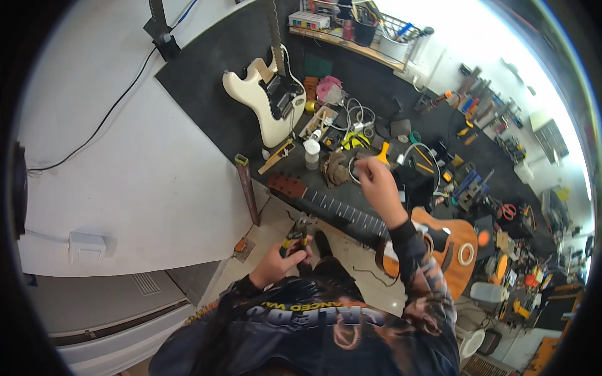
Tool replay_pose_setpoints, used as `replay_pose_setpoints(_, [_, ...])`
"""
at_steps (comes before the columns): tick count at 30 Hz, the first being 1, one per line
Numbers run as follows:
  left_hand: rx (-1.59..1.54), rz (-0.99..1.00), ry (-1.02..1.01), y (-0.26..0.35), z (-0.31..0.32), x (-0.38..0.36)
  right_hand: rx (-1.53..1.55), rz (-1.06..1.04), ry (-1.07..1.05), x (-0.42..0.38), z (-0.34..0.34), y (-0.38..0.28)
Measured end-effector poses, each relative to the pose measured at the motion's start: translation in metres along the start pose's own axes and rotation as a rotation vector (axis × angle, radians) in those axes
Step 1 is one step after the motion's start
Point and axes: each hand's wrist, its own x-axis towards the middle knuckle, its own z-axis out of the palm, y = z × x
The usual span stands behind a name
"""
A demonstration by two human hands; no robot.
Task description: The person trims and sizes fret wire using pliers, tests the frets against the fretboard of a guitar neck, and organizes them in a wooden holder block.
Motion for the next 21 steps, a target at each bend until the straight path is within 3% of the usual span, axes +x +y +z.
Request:
replay_pose_setpoints(5, [0.175,-0.018,0.217,-0.001,-0.027,0.008,-0.114,-0.028,-0.136,0.2,0.093,0.138])
replay_pose_setpoints(7, [0.251,-0.046,0.403,0.008,-0.031,0.018,0.019,0.017,-0.172,0.284,0.151,0.197])
replay_pose_setpoints(9, [0.201,-0.057,0.522,0.005,-0.038,0.035,0.179,0.297,-0.246,0.355,0.198,0.229])
replay_pose_setpoints(11, [0.154,-0.074,0.639,0.011,-0.044,0.049,0.013,-0.091,-0.316,0.416,0.257,0.321])
replay_pose_setpoints(13, [0.265,-0.2,0.738,0.023,-0.046,0.059,0.075,-0.066,-0.31,0.441,0.28,0.322])
replay_pose_setpoints(15, [0.315,-0.189,0.768,0.027,-0.05,0.066,-0.05,0.036,-0.246,0.464,0.295,0.317])
replay_pose_setpoints(16, [0.365,-0.182,0.774,0.03,-0.052,0.071,-0.341,-0.014,-0.187,0.469,0.296,0.297])
replay_pose_setpoints(17, [0.362,-0.176,0.791,0.034,-0.053,0.076,-0.333,-0.029,-0.192,0.483,0.292,0.284])
replay_pose_setpoints(20, [0.415,-0.178,0.82,0.039,-0.057,0.087,-0.674,0.075,-0.495,0.515,0.301,0.275])
replay_pose_setpoints(21, [0.405,-0.186,0.837,0.038,-0.058,0.088,-0.669,0.075,-0.499,0.514,0.304,0.274])
